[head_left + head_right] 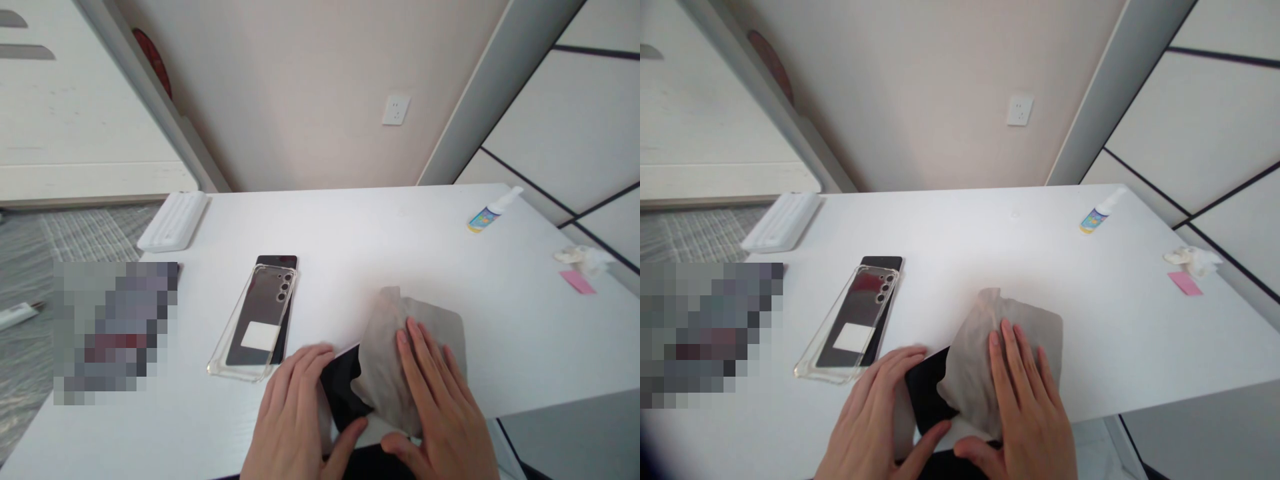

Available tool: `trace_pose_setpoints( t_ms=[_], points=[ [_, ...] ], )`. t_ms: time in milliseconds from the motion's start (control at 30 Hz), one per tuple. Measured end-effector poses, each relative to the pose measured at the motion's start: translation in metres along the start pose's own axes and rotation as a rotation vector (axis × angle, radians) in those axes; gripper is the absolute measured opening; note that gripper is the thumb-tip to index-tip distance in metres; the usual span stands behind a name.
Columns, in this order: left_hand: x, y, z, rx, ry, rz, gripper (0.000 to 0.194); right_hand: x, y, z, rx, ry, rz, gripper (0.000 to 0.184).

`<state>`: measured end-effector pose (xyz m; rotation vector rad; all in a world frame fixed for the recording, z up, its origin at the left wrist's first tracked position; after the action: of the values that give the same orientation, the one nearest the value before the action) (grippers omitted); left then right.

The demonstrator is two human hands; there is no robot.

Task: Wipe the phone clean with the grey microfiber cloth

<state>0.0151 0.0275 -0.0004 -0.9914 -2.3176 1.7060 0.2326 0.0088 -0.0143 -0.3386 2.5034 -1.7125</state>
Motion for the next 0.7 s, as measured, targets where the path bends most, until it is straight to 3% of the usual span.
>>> trace_pose_setpoints(
  t_ms=[200,267,433,500,567,700],
  points=[
    [0.0,-0.001,0.003,-0.084,0.019,0.021,0.027,0.024,-0.004,-0.017,-0.108,0.025,-0.062,0.106],
    [0.001,-0.003,0.001,-0.081,0.056,0.005,0.027,0.034,-0.005,-0.021,-0.138,-0.017,-0.119,0.099],
    [0.009,-0.003,0.002,-0.072,0.294,-0.001,0.04,0.058,-0.005,-0.02,-0.25,-0.256,-0.228,0.042],
    [0.013,-0.002,0.005,-0.101,0.346,0.041,0.044,0.056,-0.007,-0.021,-0.276,-0.33,-0.242,0.032],
    [0.014,0.0,0.008,-0.102,0.343,0.066,0.043,0.043,-0.011,-0.025,-0.251,-0.306,-0.249,0.038],
    [0.008,-0.002,0.004,-0.081,0.301,0.051,0.038,0.016,-0.016,-0.032,-0.179,-0.05,-0.255,0.083]
  ],
)
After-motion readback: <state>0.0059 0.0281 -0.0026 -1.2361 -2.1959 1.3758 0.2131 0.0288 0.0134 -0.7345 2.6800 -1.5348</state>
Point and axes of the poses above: each hand's wrist, its own z-axis away from the middle knuckle, its own y-axis out of the palm, x = y × z, the point moved 2 cm from there along -z, towards the middle knuckle, and after that the axes turned 9 degrees about y, right-handed, at the moved point
